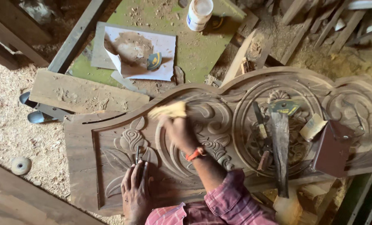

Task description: The person carves a floral design into a large wooden panel using a chisel and mallet. They periodically wipe away wood shavings with a piece of wood to clear the work area.

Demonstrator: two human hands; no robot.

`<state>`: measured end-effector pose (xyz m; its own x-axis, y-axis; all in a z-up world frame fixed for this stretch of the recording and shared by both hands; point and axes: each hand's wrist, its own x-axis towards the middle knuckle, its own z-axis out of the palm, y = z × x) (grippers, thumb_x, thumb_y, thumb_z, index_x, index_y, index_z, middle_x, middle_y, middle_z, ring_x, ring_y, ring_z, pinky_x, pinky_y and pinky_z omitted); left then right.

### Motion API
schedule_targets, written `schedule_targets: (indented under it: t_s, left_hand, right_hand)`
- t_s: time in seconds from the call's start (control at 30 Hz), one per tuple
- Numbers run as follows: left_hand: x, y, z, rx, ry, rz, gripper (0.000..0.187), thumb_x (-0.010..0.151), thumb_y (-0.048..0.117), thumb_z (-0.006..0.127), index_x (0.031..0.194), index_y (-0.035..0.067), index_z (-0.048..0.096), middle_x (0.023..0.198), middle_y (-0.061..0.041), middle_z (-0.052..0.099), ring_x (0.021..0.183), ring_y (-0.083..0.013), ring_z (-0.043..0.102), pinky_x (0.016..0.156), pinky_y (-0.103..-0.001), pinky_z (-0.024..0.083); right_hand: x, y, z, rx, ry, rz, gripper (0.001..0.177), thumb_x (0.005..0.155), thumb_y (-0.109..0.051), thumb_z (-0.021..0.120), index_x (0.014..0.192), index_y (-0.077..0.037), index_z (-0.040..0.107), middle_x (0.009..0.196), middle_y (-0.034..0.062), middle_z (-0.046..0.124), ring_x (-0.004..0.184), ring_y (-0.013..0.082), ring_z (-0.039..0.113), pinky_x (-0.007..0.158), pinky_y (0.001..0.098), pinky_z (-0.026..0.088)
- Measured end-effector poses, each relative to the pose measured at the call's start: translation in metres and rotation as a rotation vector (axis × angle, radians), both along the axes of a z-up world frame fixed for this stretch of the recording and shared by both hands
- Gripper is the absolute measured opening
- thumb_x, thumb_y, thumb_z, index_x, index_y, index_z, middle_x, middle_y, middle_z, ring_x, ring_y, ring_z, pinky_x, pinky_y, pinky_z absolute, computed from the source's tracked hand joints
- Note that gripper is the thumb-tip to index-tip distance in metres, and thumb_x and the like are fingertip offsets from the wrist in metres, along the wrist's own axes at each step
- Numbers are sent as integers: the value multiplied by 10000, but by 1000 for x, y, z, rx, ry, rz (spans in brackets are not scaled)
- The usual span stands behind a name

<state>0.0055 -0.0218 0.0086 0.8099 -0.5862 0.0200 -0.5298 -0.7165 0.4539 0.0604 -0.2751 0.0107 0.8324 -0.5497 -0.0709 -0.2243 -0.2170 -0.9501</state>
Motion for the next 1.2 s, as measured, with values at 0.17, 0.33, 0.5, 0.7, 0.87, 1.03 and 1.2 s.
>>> schedule_targets:
  t_s: [0.17, 0.33, 0.5, 0.7, 0.87, 1.03, 1.2]
  left_hand:
    - [0, 2, -4, 46, -3, -14, 508, 975, 269, 541, 1454, 102, 519, 1515, -92, 480, 1409, -330, 415, 1138, -479, 340]
    - [-3, 2, -3, 42, 19, -13, 510, 977, 272, 534, 1462, 117, 516, 1520, -78, 468, 1417, -318, 400, 1147, -475, 330]
    - [-4, 5, -5, 30, 19, -27, 515, 984, 282, 537, 1471, 116, 513, 1524, -90, 464, 1429, -326, 379, 1159, -477, 312]
    - [-5, 7, -7, 55, 18, -33, 506, 990, 287, 526, 1470, 128, 515, 1528, -85, 459, 1434, -322, 379, 1162, -471, 307]
    - [-5, 6, -8, 40, 16, -47, 498, 1013, 298, 509, 1480, 125, 508, 1546, -89, 449, 1455, -320, 363, 1172, -468, 301]
    - [-2, 8, -9, 65, 20, -65, 499, 1015, 303, 500, 1479, 118, 501, 1560, -101, 433, 1465, -326, 331, 1178, -468, 281]
    - [-7, 11, -10, 47, 19, -51, 504, 1007, 299, 512, 1477, 119, 504, 1553, -100, 438, 1468, -316, 326, 1190, -465, 270]
  right_hand:
    - [-9, -59, 15, -887, -57, -389, 117, 997, 6, 671, 1105, -37, 683, 1002, 137, 728, 806, 222, 709, 669, 323, 578]
    - [-4, -26, -2, -493, -23, 42, 201, 954, -25, 670, 1153, -11, 642, 984, 134, 721, 841, 226, 718, 699, 350, 587]
    - [-18, -50, -1, -734, -76, -273, 159, 954, -64, 639, 1112, -46, 638, 942, 117, 712, 783, 265, 701, 671, 394, 564]
    - [-68, -23, -16, -619, -45, 358, 184, 928, -108, 652, 1104, -54, 656, 846, 138, 706, 749, 328, 689, 645, 448, 534]
    - [-72, -14, -9, -279, -4, 416, 160, 1054, -194, 658, 1131, -54, 652, 921, 103, 757, 753, 221, 751, 660, 362, 615]
    - [-70, -5, 17, -403, 473, 458, 303, 1085, -269, 544, 1324, -85, 576, 835, 168, 706, 634, 265, 662, 530, 341, 499]
    - [-96, 5, 27, -406, 430, 1054, 269, 971, -237, 597, 1150, -51, 674, 791, 57, 700, 589, 160, 658, 504, 257, 499]
